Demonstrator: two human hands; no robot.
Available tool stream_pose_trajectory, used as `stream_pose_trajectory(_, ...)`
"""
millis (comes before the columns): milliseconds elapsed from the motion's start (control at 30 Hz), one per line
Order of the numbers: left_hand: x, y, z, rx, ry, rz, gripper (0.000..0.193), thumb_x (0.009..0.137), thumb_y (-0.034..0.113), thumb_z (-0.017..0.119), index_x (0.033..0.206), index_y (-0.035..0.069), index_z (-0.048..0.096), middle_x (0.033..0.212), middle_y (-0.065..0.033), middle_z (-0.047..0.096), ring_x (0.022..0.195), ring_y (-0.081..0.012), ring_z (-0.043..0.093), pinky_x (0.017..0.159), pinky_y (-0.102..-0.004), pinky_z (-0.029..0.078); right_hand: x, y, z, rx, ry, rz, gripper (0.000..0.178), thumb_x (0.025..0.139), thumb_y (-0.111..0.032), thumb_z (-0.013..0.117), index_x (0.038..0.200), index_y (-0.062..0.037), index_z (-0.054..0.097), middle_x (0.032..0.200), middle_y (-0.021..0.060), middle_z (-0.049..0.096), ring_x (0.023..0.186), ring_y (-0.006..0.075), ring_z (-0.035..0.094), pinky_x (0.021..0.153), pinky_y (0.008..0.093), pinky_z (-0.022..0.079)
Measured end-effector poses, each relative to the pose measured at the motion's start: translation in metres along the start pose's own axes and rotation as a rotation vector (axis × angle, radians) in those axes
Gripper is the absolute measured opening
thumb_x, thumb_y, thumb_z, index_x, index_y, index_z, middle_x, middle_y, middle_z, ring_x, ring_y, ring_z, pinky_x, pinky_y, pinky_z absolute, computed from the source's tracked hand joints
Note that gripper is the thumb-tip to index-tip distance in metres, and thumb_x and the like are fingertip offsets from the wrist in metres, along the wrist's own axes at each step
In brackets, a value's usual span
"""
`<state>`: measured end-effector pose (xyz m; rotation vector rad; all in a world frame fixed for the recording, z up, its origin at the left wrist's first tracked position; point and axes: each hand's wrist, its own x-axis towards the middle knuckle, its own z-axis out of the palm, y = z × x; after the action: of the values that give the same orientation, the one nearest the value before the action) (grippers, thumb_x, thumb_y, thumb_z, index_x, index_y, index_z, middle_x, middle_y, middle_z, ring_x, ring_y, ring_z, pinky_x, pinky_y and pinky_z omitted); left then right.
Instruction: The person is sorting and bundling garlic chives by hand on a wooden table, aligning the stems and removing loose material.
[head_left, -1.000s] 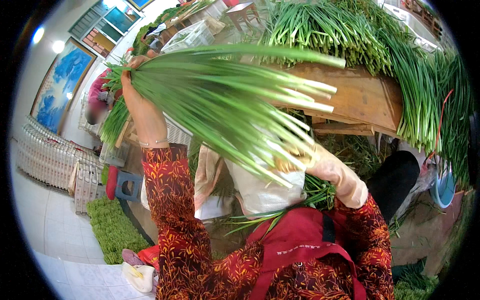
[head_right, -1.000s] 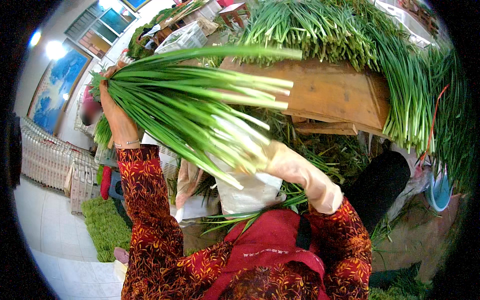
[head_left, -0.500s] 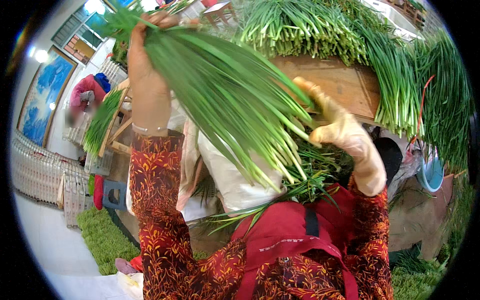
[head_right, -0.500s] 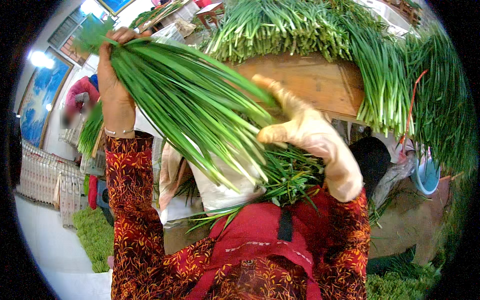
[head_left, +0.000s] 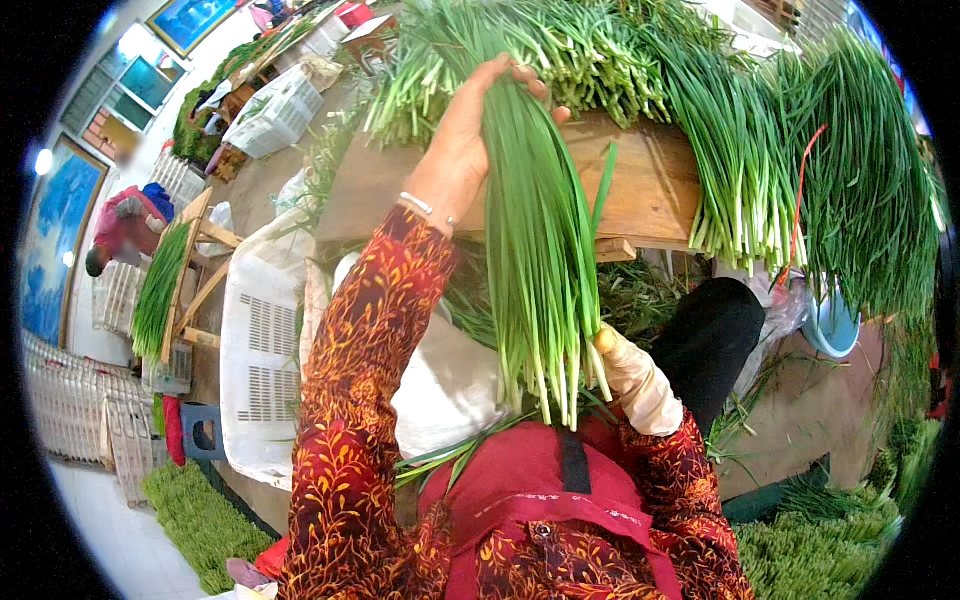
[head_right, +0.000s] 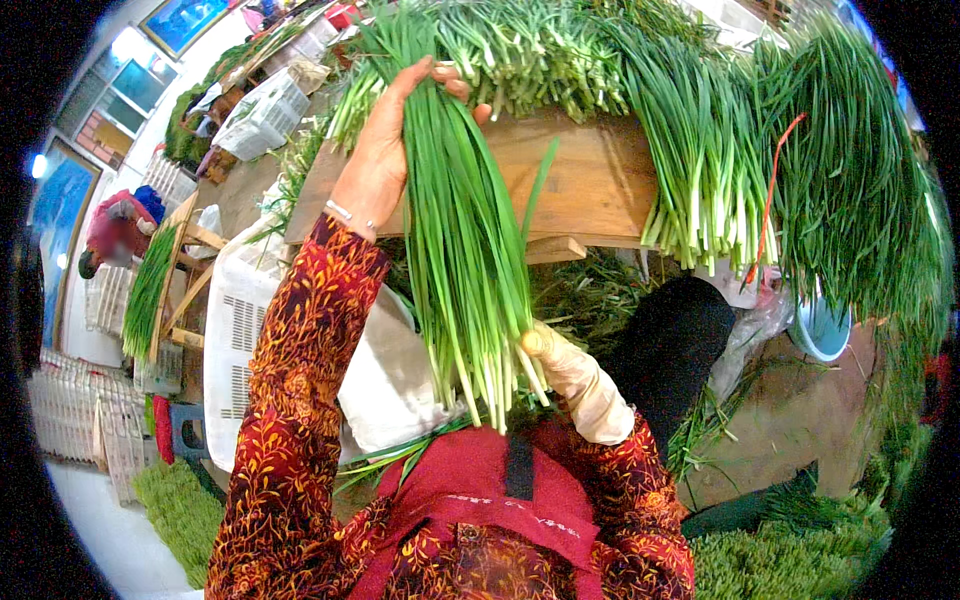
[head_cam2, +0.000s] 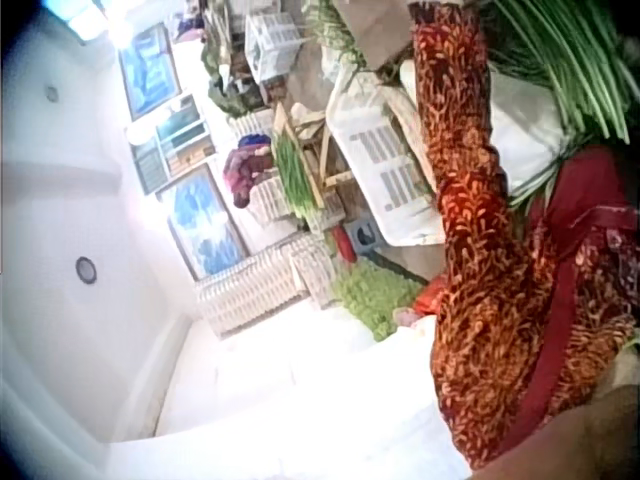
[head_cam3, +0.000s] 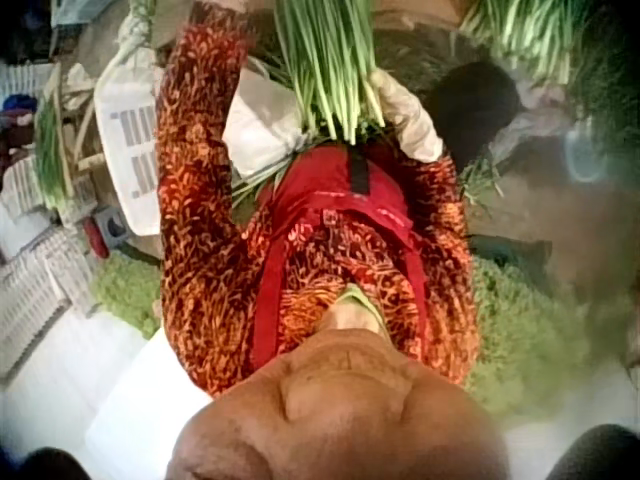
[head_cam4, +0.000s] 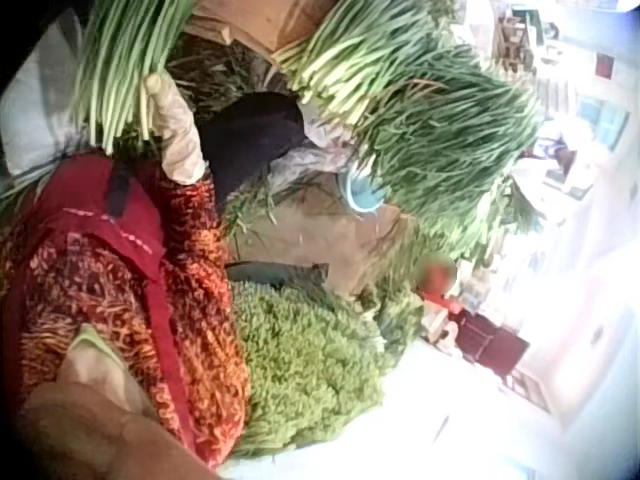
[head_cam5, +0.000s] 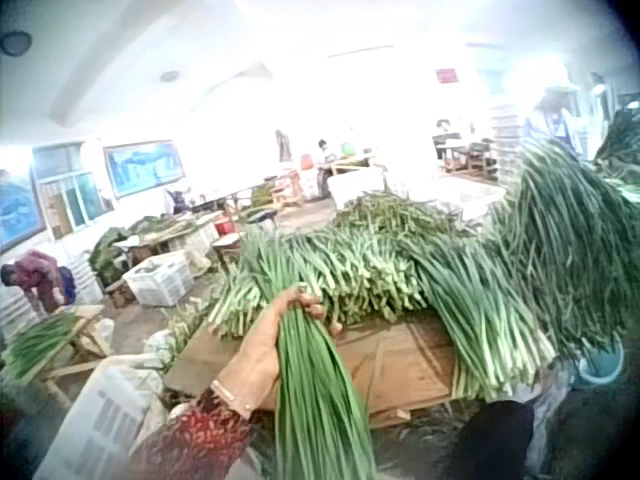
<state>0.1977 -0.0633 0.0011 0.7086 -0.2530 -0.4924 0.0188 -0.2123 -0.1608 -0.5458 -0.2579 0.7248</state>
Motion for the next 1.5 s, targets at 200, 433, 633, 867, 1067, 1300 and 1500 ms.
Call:
stream_pose_trajectory(200, 0.026, -0.030, -0.016, 0.222, 0.200, 0.027, 0.017, 0.081, 0.020, 0.051, 0.073, 0.005, 0.049, 0.068, -0.0088, 0.053, 0.074, -0.0257, 0.059, 0.062, -0.0395, 0.052, 0.011, 0.021, -0.014, 0.161, -0.067, 0.055, 0.090, 0.065, -0.062, 0.053, 0.128, -0.0034, 0.026, 0.128, 0.0173, 0.033, 0.115, 0.0275, 0.038, 0.094, 0.0422, 0.033)
stream_pose_trajectory(433, 0.011, -0.043, -0.046, 1.479, -0.075, 0.720, 0.042, 0.079, 0.012, 0.053, 0.118, 0.004, 0.041, 0.109, -0.0115, 0.047, 0.102, -0.0208, 0.045, 0.089, -0.0286, 0.037, 0.029, 0.022, 0.016, 0.246, -0.095, 0.046, 0.093, 0.062, -0.064, 0.054, 0.127, -0.0039, 0.027, 0.127, 0.0192, 0.034, 0.116, 0.0287, 0.036, 0.096, 0.0430, 0.030)
stream_pose_trajectory(633, 0.012, -0.036, -0.055, 1.681, -0.090, 0.925, 0.041, 0.081, 0.018, 0.051, 0.118, 0.003, 0.043, 0.109, -0.0099, 0.049, 0.100, -0.0183, 0.047, 0.084, -0.0275, 0.038, 0.032, 0.039, 0.020, 0.527, -0.118, 0.004, 0.092, 0.061, -0.064, 0.054, 0.126, -0.0037, 0.029, 0.125, 0.0189, 0.037, 0.113, 0.0312, 0.039, 0.091, 0.0468, 0.035)
stream_pose_trajectory(867, -0.033, -0.011, -0.002, 1.295, 0.542, 0.128, 0.076, 0.078, 0.051, 0.048, 0.128, -0.001, 0.025, 0.127, -0.0116, 0.037, 0.119, -0.0206, 0.034, 0.096, -0.0279, 0.028, 0.027, 0.030, 0.026, 0.419, -0.002, 0.053, 0.087, 0.063, -0.059, 0.057, 0.126, -0.0046, 0.031, 0.124, 0.0177, 0.038, 0.111, 0.0306, 0.042, 0.085, 0.0470, 0.040)
stream_pose_trajectory(1067, -0.155, -0.068, -0.028, 0.923, 0.604, 0.352, 0.078, 0.078, 0.043, 0.052, 0.129, -0.003, 0.017, 0.134, -0.0192, 0.021, 0.124, -0.0255, 0.022, 0.100, -0.0316, 0.020, 0.023, 0.026, 0.028, 0.222, 0.109, 0.013, 0.081, 0.071, -0.057, 0.050, 0.128, -0.0048, 0.026, 0.124, 0.0211, 0.036, 0.111, 0.0341, 0.041, 0.090, 0.0461, 0.037)
stream_pose_trajectory(1300, -0.170, -0.130, -0.026, 0.589, 0.345, 0.095, 0.065, 0.082, 0.030, 0.054, 0.128, -0.001, 0.022, 0.123, -0.0118, 0.038, 0.111, -0.0166, 0.037, 0.094, -0.0260, 0.028, 0.011, 0.004, 0.042, -0.452, 0.402, 0.096, 0.044, 0.069, -0.033, 0.067, 0.099, -0.0035, 0.053, 0.075, 0.0051, 0.059, 0.060, 0.0137, 0.056, 0.050, 0.0236, 0.044)
stream_pose_trajectory(1500, -0.176, -0.137, -0.033, 0.473, 0.257, -0.042, 0.051, 0.079, 0.013, 0.057, 0.121, -0.001, 0.032, 0.112, -0.0093, 0.047, 0.100, -0.0151, 0.046, 0.086, -0.0263, 0.038, -0.008, -0.021, 0.052, -0.717, 0.449, 0.228, 0.050, 0.071, -0.029, 0.066, 0.107, 0.0008, 0.047, 0.083, 0.0083, 0.058, 0.066, 0.0150, 0.056, 0.054, 0.0245, 0.045)
